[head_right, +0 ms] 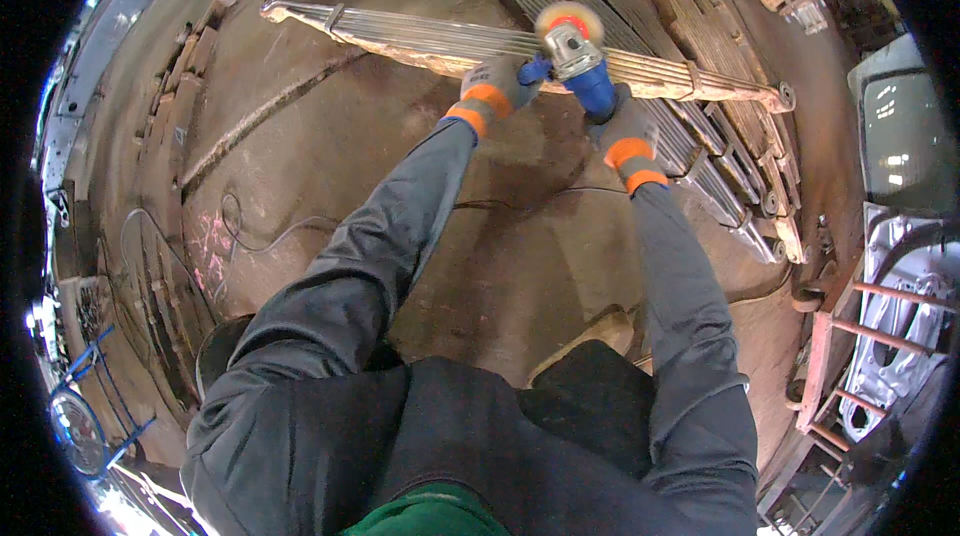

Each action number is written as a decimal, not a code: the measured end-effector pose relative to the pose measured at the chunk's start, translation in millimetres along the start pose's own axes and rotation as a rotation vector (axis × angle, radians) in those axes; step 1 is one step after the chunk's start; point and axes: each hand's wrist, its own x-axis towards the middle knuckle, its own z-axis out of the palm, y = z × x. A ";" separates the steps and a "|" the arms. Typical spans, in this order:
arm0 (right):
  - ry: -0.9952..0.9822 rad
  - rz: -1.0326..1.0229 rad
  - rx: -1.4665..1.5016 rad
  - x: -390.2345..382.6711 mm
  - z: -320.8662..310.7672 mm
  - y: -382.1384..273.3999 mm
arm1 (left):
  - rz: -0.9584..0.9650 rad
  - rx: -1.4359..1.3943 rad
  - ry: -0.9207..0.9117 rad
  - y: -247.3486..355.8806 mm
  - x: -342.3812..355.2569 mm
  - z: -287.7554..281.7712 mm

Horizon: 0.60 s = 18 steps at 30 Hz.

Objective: The person uses a handheld angle grinder to smooth and clean the surface of several long metal rods laid on the floor. They move the grinder along the length of the rods, repositioning the rods as needed to access different sections.

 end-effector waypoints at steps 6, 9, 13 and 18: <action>-0.073 -0.119 0.007 -8.1 -10.1 -36.5 | -0.228 0.031 -0.113 -11.3 -22.1 -13.7; -0.109 -0.162 -0.026 4.9 -8.3 -33.2 | -0.240 0.019 0.027 -14.9 -28.1 -9.5; -0.057 -0.207 0.039 14.9 -1.7 -10.7 | -0.248 0.056 0.003 -1.6 -22.1 -4.1; -0.002 -0.148 0.129 3.4 -7.4 17.1 | -0.195 0.098 -0.020 27.7 -16.1 9.1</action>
